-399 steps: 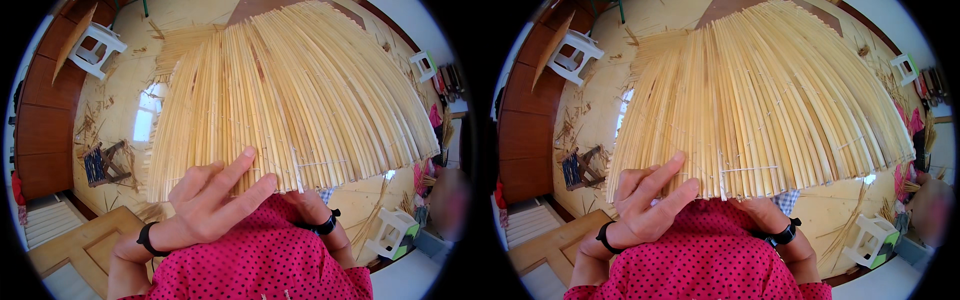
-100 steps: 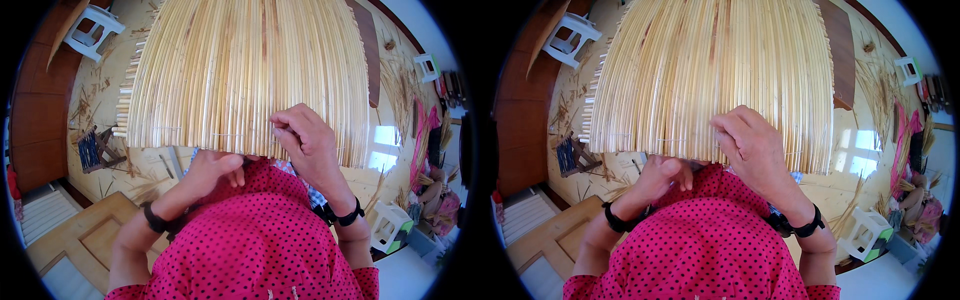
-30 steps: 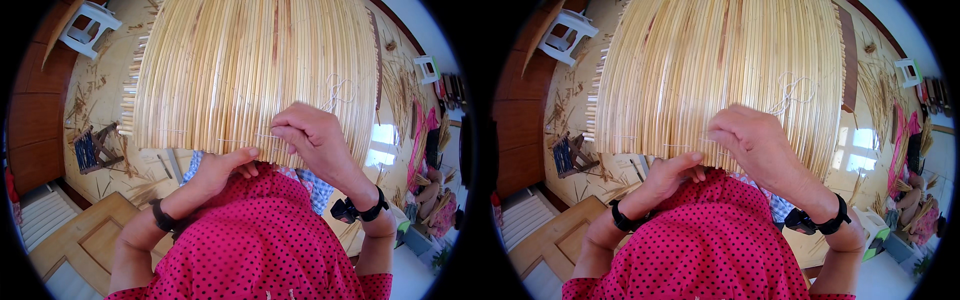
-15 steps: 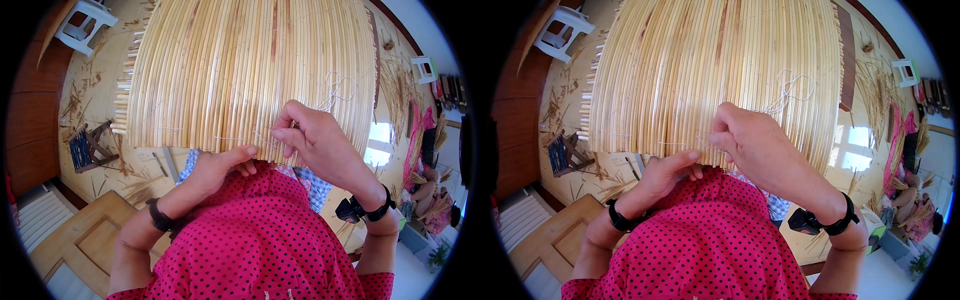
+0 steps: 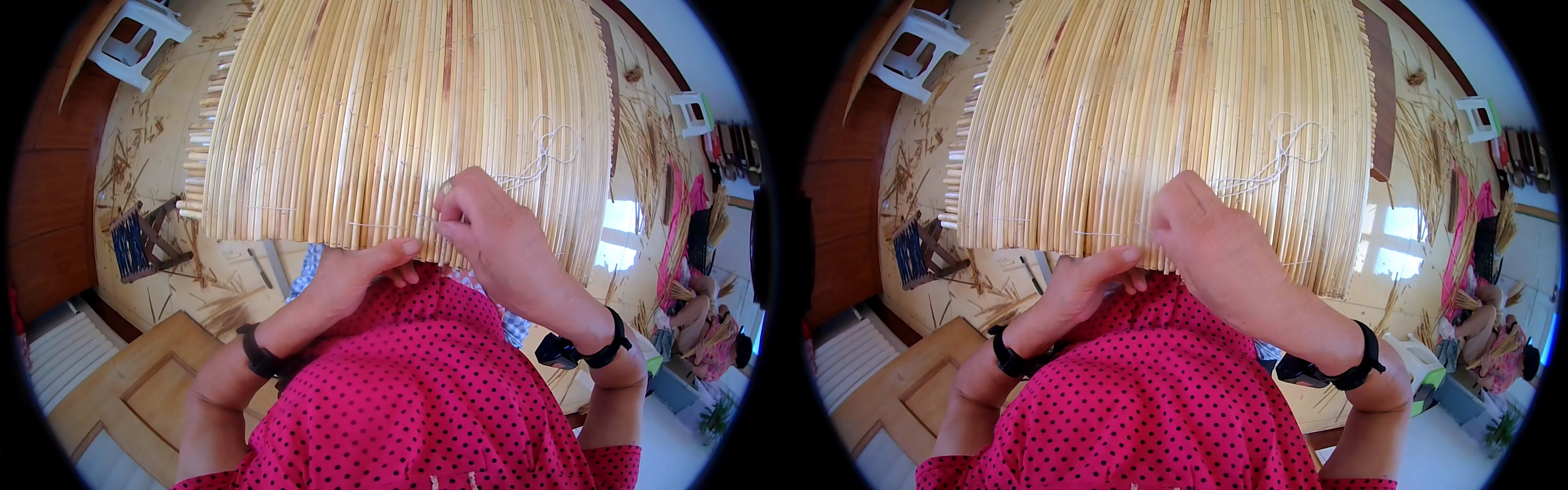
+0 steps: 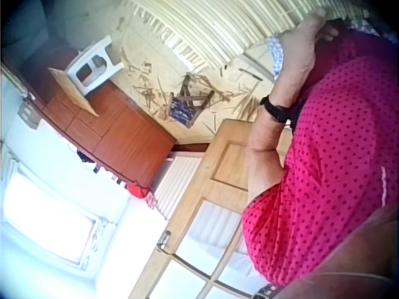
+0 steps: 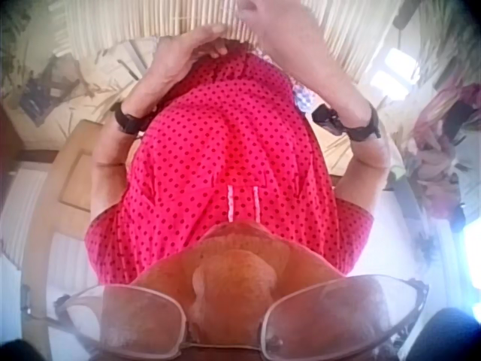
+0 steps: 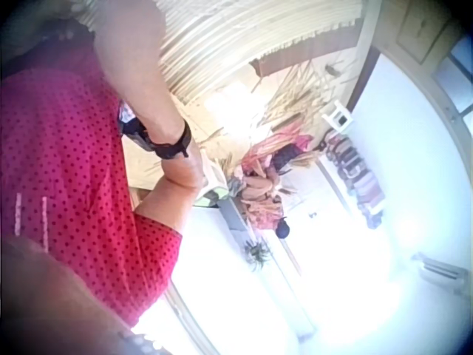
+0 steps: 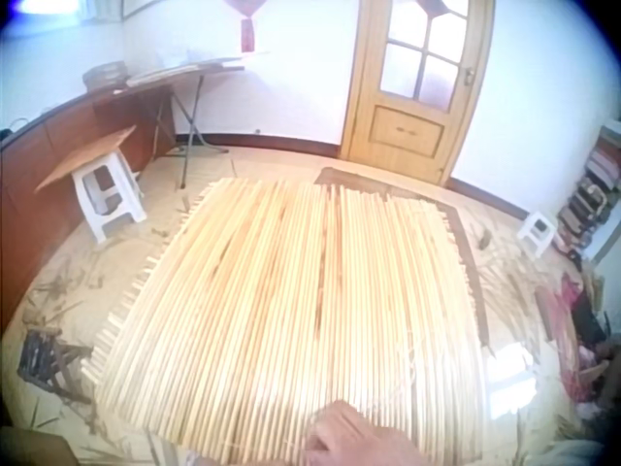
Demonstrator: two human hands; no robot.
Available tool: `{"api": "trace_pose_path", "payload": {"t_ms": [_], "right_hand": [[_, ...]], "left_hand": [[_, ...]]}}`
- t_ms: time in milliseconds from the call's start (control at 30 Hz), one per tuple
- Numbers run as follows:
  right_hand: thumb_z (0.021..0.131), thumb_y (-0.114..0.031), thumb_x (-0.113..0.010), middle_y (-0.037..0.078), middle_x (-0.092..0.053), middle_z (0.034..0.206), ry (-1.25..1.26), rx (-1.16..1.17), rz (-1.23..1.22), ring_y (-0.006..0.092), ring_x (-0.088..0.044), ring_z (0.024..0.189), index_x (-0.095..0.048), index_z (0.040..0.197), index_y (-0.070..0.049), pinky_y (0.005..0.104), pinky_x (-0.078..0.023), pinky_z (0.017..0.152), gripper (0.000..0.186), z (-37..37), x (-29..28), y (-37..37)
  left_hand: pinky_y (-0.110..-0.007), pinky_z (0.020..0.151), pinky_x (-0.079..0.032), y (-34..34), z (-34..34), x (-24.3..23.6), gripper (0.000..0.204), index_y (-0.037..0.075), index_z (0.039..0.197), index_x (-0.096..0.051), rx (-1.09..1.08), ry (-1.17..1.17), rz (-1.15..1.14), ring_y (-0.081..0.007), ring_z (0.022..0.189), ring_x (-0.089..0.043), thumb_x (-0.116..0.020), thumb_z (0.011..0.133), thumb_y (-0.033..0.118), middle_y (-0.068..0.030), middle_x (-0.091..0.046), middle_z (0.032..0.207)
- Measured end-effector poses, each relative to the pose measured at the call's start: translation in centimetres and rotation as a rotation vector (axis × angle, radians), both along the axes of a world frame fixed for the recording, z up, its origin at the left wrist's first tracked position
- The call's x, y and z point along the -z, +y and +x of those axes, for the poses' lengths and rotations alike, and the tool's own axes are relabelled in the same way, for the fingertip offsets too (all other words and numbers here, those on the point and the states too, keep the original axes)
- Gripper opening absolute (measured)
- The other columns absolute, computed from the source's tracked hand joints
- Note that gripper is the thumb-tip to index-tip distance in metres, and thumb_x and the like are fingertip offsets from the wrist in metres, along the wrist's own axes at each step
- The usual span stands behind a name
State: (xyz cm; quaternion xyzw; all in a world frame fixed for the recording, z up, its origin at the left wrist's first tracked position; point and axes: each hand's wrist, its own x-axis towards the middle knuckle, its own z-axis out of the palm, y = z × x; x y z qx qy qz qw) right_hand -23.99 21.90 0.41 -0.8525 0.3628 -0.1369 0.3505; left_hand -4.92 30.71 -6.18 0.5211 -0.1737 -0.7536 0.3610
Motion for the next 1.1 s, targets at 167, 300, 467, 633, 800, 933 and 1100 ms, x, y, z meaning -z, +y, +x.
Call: {"api": "trace_pose_path", "payload": {"t_ms": [167, 300, 467, 633, 800, 933, 1100], "right_hand": [[0.094, -0.007, -0.059, 0.012, -0.059, 0.08, -0.108, 0.259, 0.584, 0.0303, -0.062, 0.07, -0.051, 0.094, -0.001, 0.037, -0.05, 0.061, 0.01, 0.8, -0.9, -0.8], [0.097, -0.009, -0.06, 0.012, -0.059, 0.077, -0.308, 0.159, 0.372, 0.027, -0.062, 0.068, -0.052, 0.095, -0.003, 0.0348, -0.05, 0.062, 0.011, 0.4, 0.9, -1.1], [0.098, -0.007, -0.057, 0.008, -0.06, 0.075, -0.369, 0.111, 0.053, 0.0147, -0.061, 0.066, -0.052, 0.095, -0.004, 0.0287, -0.05, 0.063, 0.007, 0.9, 2.3, -1.2], [0.1, -0.006, -0.055, 0.004, -0.061, 0.077, -0.676, 0.223, 0.77, 0.009, -0.058, 0.067, -0.051, 0.096, -0.003, 0.0245, -0.049, 0.064, 0.006, 1.6, 2.4, -1.2], [0.1, -0.006, -0.056, 0.004, -0.061, 0.077, -0.8, 0.275, 0.937, 0.0091, -0.058, 0.067, -0.051, 0.096, -0.003, 0.0245, -0.05, 0.063, 0.007, 1.5, 3.1, -0.8], [0.098, -0.006, -0.059, 0.005, -0.061, 0.078, -0.741, 0.33, 0.8, 0.0123, -0.061, 0.069, -0.054, 0.097, -0.002, 0.0263, -0.05, 0.063, 0.006, 1.1, 2.5, -1.2], [0.088, -0.005, -0.067, 0.009, -0.061, 0.079, -0.122, 0.188, -0.425, 0.0239, -0.063, 0.069, -0.06, 0.092, -0.004, 0.0325, -0.051, 0.062, 0.008, -0.7, -0.3, -2.6]], "left_hand": [[-0.029, 0.071, -0.055, 0.0, -0.1, 0.3, 0.028, -0.002, 0.099, -0.072, -0.037, 0.017, -0.021, -0.016, 0.074, -0.067, -0.067, 0.097, 0.026, -0.0093, -0.071, 0.083], [-0.03, 0.071, -0.055, 0.0, -0.2, 0.4, 0.027, -0.002, 0.098, -0.072, -0.045, 0.021, -0.02, -0.0166, 0.074, -0.068, -0.068, 0.096, 0.025, -0.0094, -0.071, 0.082], [-0.03, 0.069, -0.055, -0.1, -0.2, 0.6, 0.027, -0.002, 0.098, -0.071, -0.072, 0.069, -0.005, -0.0174, 0.072, -0.068, -0.069, 0.095, 0.025, -0.0095, -0.07, 0.081], [-0.03, 0.067, -0.055, -0.1, -0.4, 0.4, 0.026, -0.002, 0.096, -0.07, -0.108, 0.071, 0.002, -0.0175, 0.071, -0.068, -0.07, 0.093, 0.024, -0.0097, -0.069, 0.08], [-0.031, 0.066, -0.055, 0.0, -0.4, 1.0, 0.026, -0.002, 0.095, -0.07, -0.109, 0.049, -0.066, -0.0174, 0.069, -0.068, -0.07, 0.093, 0.024, -0.0094, -0.069, 0.079], [-0.031, 0.066, -0.055, 0.2, -0.4, 1.2, 0.027, -0.002, 0.093, -0.07, -0.096, 0.031, -0.056, -0.0173, 0.068, -0.067, -0.071, 0.093, 0.025, -0.0089, -0.069, 0.077], [-0.03, 0.067, -0.055, 0.3, -0.1, 0.8, 0.029, -0.002, 0.091, -0.07, -0.049, 0.006, -0.023, -0.0173, 0.067, -0.067, -0.07, 0.094, 0.027, -0.0088, -0.069, 0.075]]}}
